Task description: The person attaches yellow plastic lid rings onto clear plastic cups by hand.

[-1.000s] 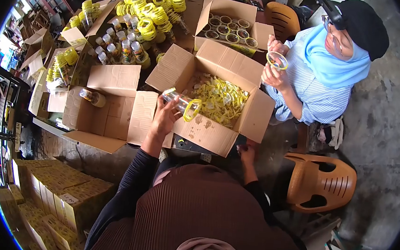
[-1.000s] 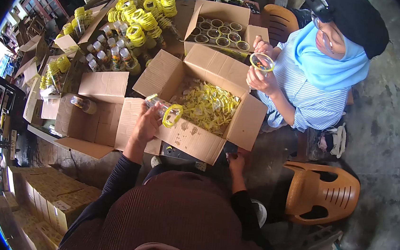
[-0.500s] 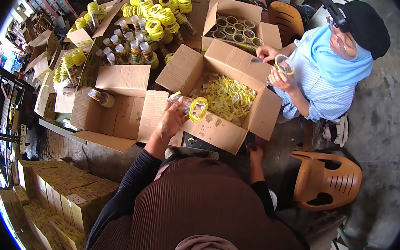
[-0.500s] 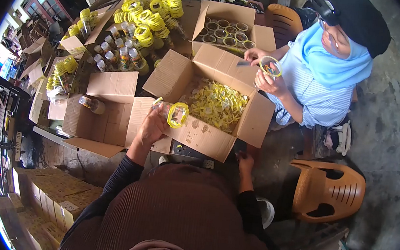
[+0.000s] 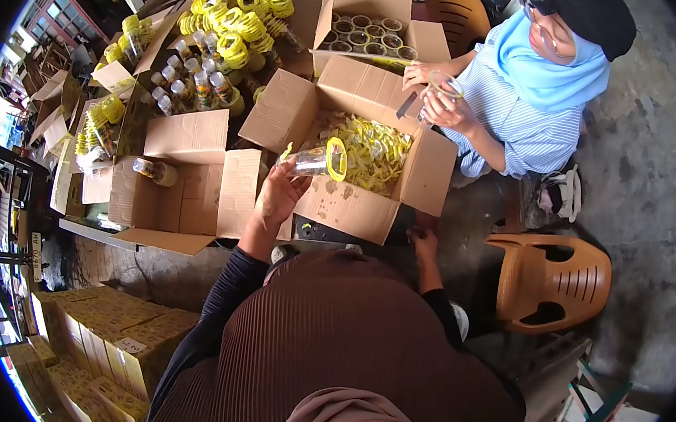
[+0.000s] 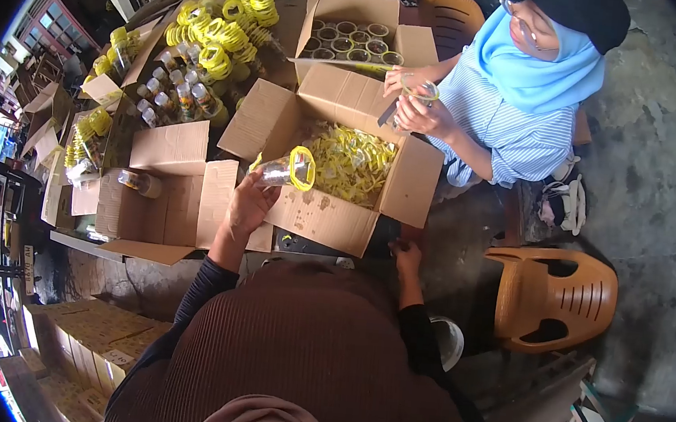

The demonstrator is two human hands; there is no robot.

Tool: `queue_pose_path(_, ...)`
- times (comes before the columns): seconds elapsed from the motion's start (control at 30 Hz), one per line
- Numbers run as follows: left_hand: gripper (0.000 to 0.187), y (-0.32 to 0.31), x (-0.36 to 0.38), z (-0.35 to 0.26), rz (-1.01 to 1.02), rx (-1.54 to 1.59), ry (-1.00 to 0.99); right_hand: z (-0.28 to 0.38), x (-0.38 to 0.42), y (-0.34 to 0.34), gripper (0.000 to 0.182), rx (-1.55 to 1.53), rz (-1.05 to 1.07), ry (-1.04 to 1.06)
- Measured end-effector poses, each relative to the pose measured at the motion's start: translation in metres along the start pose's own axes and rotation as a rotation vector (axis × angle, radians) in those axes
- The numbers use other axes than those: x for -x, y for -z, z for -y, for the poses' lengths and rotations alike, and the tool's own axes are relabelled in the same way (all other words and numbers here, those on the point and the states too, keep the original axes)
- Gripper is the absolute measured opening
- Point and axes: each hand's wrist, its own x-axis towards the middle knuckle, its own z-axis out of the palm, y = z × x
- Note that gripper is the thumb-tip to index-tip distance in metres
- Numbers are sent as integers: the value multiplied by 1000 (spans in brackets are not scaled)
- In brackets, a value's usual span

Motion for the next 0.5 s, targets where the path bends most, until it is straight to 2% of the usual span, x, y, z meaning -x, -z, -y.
queue_pose_path(0.03, 28, -3, 1, 2, -12, 1, -6, -11, -7, 6, 31, 0, -2, 4)
queue_pose_path(0.1, 29, -17, 7, 3, -9, -6, -53, -45, -37, 22, 35, -6, 152, 105)
queue_pose_path(0.13, 29, -17, 5, 4, -4, -6, -61, -32, -36, 32, 35, -7, 153, 115)
queue_pose_path(0.2, 40, -10, 2, 7, 37, -83, -70, -6, -24, 59, 37, 134, 349, 42)
queue_pose_path(0.33, 42, -13, 4, 9, 65, -51, -89, 61, -1, 88, 36, 170, 499, 27)
queue_pose_path(0.4, 42, -20, 5, 14, 23, -42, -93, 83, 0, 78, 28, 244, 511, 242)
queue_pose_path(0.43, 41, -22, 6, 16, -5, -37, -73, 95, 2, 67, 28, 246, 514, 244)
queue_pose_path(0.5, 38, -21, 3, 24, -51, -22, -56, 118, 8, 30, 22, 263, 519, 436)
